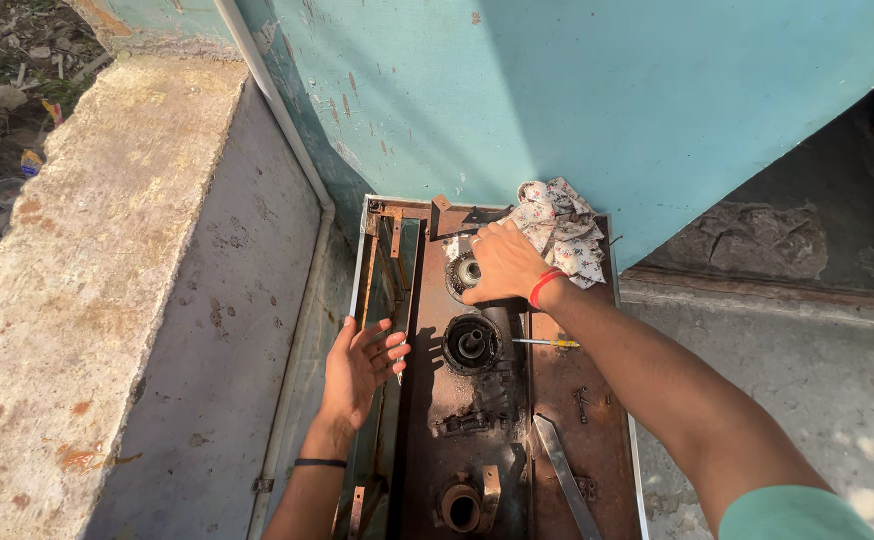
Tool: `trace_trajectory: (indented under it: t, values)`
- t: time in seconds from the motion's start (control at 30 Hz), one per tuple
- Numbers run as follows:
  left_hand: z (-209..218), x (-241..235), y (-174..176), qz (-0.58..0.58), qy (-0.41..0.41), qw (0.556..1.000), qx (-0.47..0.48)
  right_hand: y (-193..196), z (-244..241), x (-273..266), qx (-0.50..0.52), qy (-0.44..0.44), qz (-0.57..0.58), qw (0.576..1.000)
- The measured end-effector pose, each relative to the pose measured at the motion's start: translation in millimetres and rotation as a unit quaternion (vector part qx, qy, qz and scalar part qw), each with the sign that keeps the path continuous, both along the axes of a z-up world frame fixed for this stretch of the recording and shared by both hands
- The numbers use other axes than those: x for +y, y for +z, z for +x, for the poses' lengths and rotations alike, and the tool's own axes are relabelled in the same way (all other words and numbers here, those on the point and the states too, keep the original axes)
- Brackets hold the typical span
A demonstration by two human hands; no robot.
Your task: The person uses a screwdriver to pry and remove a circular metal component from a larger assembly on a workbench. They then wipe the removed component with a cloth to clean off grime and oil.
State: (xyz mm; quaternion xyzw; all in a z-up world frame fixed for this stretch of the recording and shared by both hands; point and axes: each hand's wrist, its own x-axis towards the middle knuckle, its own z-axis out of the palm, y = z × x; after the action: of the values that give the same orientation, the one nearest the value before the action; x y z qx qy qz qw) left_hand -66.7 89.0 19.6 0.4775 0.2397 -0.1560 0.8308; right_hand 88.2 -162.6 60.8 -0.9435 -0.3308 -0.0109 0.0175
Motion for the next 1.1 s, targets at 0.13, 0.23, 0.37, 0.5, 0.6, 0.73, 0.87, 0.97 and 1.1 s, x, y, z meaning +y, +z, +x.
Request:
trace_trajectory:
  t: [0.13, 0.23, 0.37, 0.5, 0.6, 0.73, 0.87, 0.97, 1.1]
  values:
    - [-1, -1, -6, 0.006, -0.007, 1.0, 0.004, -21, 13, 20, 0.017, -0.014, 0.002, 1.0]
    - [-1, -4, -8, -0.006, -0.011, 1.0, 0.005, -36, 17, 32, 0.013, -0.017, -0.019, 1.0]
    - [-2, -6, -10, -0.003, -0.019, 1.0, 0.011, -55, 14, 38, 0.04, -0.045, -0.023, 0.998]
    - [0, -7, -11, 0.001, -0.031, 0.999, 0.015, -68, 6, 41, 0.054, -0.081, -0.024, 0.995]
    - [0, -12, -11, 0.004, -0.036, 0.999, 0.021, -72, 5, 40, 0.076, -0.104, -0.027, 0.991]
    - [-1, -15, -11, 0.019, -0.038, 0.999, 0.017, -73, 17, 12, 0.133, -0.119, 0.149, 0.973]
    - [-6, -7, -9, 0.002, -0.029, 1.0, 0.006, -86, 16, -62, -0.116, -0.206, 0.217, 0.947]
    - [-4, -9, -5, -0.023, -0.015, 1.0, 0.001, -110, 6, -112, -0.091, -0.241, 0.171, 0.951]
    - [4, -24, 7, -0.052, -0.015, 0.998, -0.015, -152, -18, -132, 0.051, -0.312, 0.106, 0.943]
